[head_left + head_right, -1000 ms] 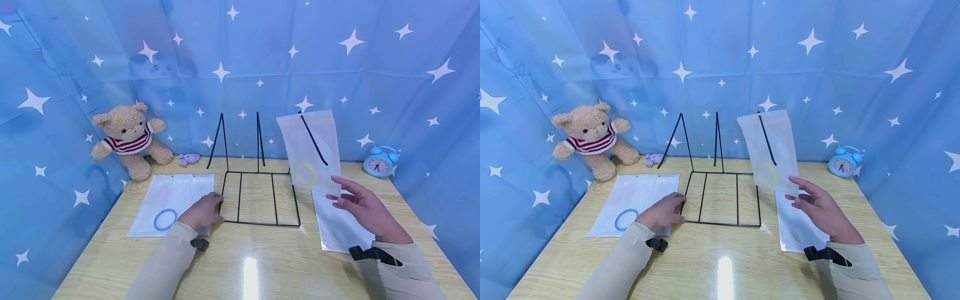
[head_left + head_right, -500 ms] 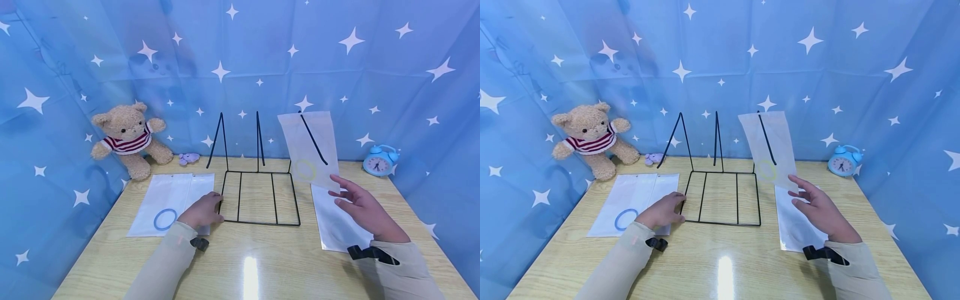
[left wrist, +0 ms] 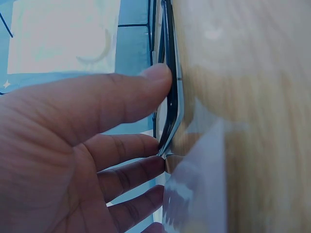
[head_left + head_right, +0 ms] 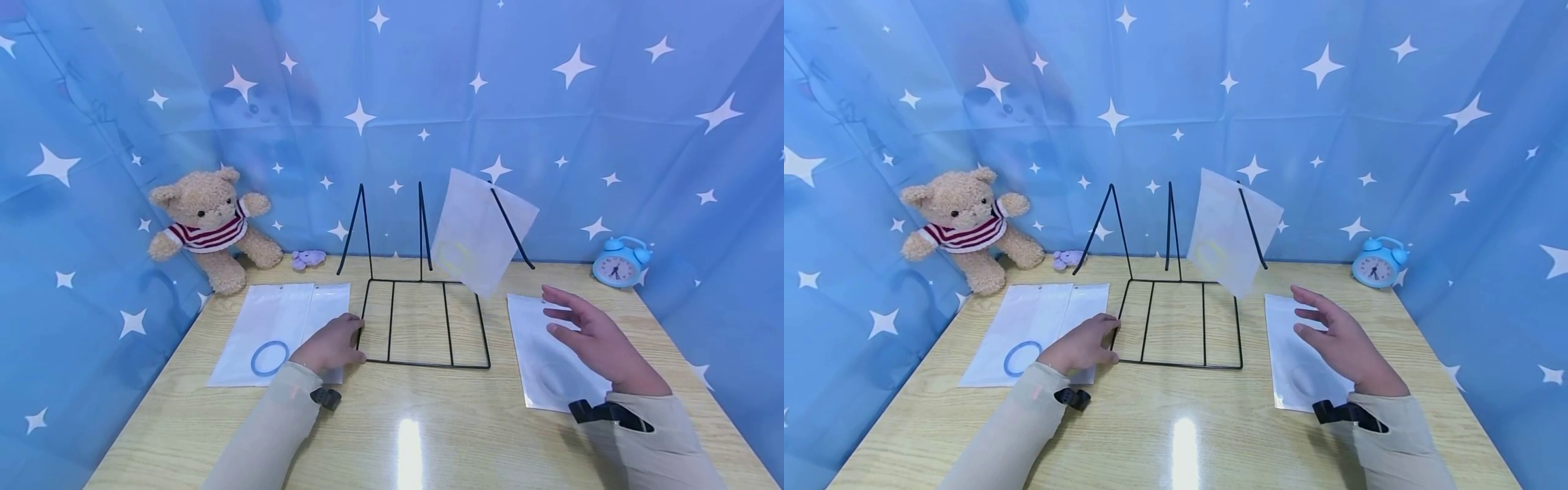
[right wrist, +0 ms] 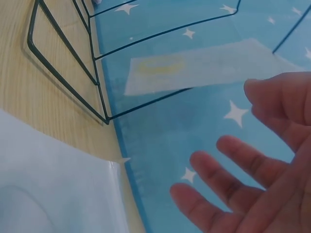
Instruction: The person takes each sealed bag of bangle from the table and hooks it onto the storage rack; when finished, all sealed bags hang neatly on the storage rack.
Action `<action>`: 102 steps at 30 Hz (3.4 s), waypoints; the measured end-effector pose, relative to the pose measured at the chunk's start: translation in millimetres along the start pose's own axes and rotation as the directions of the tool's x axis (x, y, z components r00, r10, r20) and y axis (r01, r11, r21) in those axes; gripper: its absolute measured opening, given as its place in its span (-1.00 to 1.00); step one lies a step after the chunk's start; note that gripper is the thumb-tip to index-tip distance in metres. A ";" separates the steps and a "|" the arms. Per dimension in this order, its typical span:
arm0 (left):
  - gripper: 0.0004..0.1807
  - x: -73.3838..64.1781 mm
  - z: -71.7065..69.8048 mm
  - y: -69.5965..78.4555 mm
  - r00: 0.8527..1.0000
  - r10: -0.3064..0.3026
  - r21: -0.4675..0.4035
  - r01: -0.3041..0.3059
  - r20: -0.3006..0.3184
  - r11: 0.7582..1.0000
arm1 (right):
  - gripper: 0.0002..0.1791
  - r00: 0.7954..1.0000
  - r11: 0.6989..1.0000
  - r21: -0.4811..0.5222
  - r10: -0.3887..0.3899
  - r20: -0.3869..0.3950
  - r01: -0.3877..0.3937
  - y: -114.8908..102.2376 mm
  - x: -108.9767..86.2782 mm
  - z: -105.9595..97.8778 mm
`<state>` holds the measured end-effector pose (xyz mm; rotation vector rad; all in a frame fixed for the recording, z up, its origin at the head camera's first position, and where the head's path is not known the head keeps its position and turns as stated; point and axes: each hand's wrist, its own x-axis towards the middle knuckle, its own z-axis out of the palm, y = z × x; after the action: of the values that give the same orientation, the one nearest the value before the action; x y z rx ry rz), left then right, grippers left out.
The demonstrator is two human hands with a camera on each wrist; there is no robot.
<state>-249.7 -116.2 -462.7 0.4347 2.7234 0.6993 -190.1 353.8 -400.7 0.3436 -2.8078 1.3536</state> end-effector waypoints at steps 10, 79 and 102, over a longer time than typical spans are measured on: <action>-0.20 -0.8 -0.6 -0.4 1.000 0.009 -0.010 -0.009 0.001 1.000 | -0.11 0.991 0.981 -0.139 0.137 -0.008 -0.137 13.0 -2.4 -19.5; -0.17 1.3 0.4 -2.1 1.000 -0.012 -0.009 0.012 -0.009 1.000 | 0.25 0.839 0.818 -0.304 0.536 0.094 -0.488 87.1 2.1 -24.3; -0.17 1.9 0.7 -1.9 1.000 -0.018 0.008 0.018 0.002 1.000 | -0.09 0.913 0.919 -0.156 0.383 0.144 -0.361 101.4 -2.2 -37.4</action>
<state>-251.6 -116.9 -464.7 0.4128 2.7255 0.6826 -211.4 444.4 -455.7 -0.0930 -3.2103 1.2380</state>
